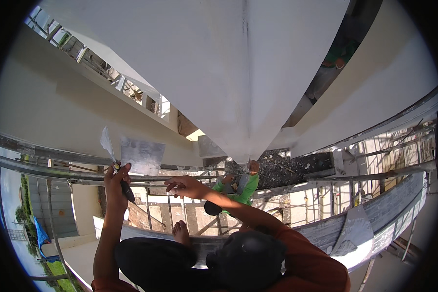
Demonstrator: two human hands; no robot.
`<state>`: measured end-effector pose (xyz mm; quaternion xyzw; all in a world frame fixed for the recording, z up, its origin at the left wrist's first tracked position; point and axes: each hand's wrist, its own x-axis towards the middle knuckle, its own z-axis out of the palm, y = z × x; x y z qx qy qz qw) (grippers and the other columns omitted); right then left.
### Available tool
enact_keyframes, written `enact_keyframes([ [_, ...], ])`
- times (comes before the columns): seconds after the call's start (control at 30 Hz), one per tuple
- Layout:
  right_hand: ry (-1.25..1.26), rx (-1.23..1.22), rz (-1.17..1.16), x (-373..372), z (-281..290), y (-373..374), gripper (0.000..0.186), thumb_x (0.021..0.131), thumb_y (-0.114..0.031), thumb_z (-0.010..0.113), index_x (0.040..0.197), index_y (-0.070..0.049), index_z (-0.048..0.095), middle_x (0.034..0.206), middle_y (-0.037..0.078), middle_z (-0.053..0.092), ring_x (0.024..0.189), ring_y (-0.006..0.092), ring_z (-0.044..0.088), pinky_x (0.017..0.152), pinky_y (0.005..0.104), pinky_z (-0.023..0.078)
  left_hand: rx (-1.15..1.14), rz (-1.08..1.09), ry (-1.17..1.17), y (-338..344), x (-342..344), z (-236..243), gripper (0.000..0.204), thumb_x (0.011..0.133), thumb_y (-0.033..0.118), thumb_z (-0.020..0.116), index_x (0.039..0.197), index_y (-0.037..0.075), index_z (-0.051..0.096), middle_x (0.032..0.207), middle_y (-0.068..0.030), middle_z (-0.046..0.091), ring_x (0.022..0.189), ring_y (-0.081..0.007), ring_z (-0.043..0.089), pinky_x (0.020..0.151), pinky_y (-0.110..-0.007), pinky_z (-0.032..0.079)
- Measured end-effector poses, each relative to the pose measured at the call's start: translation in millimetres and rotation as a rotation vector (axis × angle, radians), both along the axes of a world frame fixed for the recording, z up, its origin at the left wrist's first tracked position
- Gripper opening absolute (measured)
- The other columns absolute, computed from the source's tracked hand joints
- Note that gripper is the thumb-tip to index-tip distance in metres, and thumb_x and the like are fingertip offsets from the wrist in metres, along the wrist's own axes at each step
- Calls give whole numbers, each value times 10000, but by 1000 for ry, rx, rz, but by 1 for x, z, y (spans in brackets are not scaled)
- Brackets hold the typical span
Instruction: The person applies white plaster to a curved white wall using a trowel and a hawk. They repeatedly scoop plaster from the hawk and smooth it onto the wall surface while standing on scaffolding.
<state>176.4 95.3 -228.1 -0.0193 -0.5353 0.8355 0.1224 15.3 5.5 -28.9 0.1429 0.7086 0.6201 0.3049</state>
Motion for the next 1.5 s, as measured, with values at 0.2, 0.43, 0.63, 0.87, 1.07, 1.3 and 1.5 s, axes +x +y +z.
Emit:
enact_keyframes([
  [0.2,251,-465,-18,-26,51,-26,553,966,-238,570,1425,-32,340,1355,134,502,994,185,608,781,318,552,21,-40,-78,14,5,-19,228,804,-20,689,928,106,545,726,38,528,582,-38,467,539,-197,390],
  [0.43,226,-592,-354,-38,73,-31,325,991,-270,544,1194,-18,576,1042,49,671,879,135,640,774,291,515,46,-49,-1,16,8,-34,202,815,24,695,930,80,540,740,13,554,590,-46,476,533,-190,375],
  [0.63,89,-387,-588,-44,73,-25,344,1002,-316,520,1052,9,621,955,55,664,912,128,614,809,302,492,-12,-186,192,20,14,-27,187,802,16,704,917,57,562,735,8,566,569,-53,466,525,-209,359],
  [0.87,-202,-30,-583,1,45,-11,481,982,-418,527,833,2,707,756,68,668,764,108,582,734,266,448,-22,-161,689,-2,-16,2,214,820,-13,669,996,2,548,858,-24,559,727,-87,489,625,-218,397],
  [1.07,-255,10,-711,76,-36,-32,450,939,-395,587,773,4,712,726,130,692,614,149,620,645,308,477,73,-373,828,3,-22,22,310,700,-53,705,944,6,524,816,-40,544,766,-100,502,686,-246,419],
  [1.3,-531,-353,-928,151,-118,-74,315,895,-309,658,920,3,699,727,78,679,636,172,643,632,297,508,228,-746,689,46,75,31,345,672,28,813,897,10,553,773,-59,655,667,-81,589,606,-223,463],
  [1.5,-380,-564,-1272,186,-84,-64,305,919,-232,612,903,72,640,767,132,683,667,212,679,647,331,554,86,-1176,307,83,161,7,328,811,44,753,1059,-22,549,833,-49,641,709,-74,593,617,-222,486],
])
